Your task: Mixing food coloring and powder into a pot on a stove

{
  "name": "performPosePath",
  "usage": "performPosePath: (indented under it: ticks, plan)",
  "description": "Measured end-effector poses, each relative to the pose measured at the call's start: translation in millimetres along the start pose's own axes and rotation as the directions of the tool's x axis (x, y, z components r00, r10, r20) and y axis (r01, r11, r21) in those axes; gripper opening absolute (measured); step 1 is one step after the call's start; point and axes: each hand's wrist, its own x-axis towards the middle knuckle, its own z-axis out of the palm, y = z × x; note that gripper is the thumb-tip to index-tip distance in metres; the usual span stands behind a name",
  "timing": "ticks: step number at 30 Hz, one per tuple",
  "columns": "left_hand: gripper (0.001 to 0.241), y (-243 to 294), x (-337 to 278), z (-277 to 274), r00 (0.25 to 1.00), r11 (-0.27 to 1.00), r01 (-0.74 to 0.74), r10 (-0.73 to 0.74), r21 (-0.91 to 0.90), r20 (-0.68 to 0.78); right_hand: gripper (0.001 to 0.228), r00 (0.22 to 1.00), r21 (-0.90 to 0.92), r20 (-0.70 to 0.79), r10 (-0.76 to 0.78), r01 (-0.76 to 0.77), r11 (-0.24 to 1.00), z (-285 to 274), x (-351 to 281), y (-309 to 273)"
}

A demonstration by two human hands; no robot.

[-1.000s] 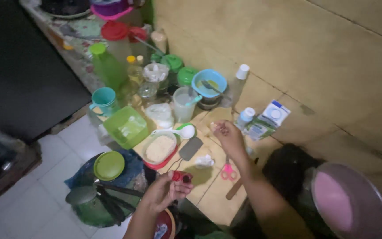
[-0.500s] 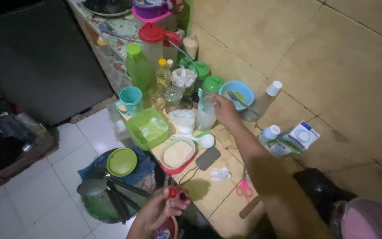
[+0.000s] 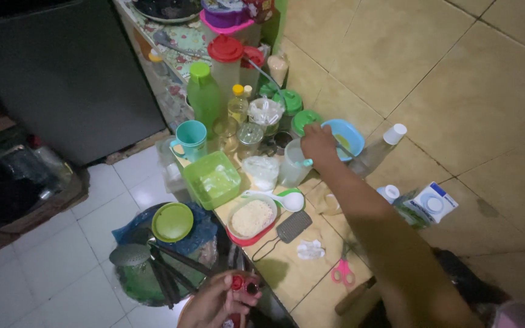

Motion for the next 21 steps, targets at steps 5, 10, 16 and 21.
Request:
performPosePath:
  ticks: [5, 10, 16, 21]
  plan:
    - [0.066, 3, -1, 13, 1.000, 1.000, 0.005, -0.005, 0.016, 0.019, 0.013, 0.994, -0.081, -0.093, -0.054, 0.047, 0.996, -2, -9, 1]
    - [0.057, -5, 3, 9, 0.997, 1.000, -0.007, 0.008, -0.011, 0.072, 0.016, 0.987, -0.102, 0.120, -0.105, 0.118, 0.988, -10, -3, 0]
    - [0.065, -9, 3, 9, 0.996, 1.000, -0.019, 0.020, -0.014, 0.089, 0.019, 0.920, -0.171, 0.375, -0.116, 0.191, 0.966, -7, -2, 2]
    - [0.057, -14, 6, 4, 1.000, 1.000, 0.000, 0.000, 0.004, 0.005, 0.026, 0.919, -0.089, 0.347, -0.188, 0.232, 0.969, 1, -14, 10]
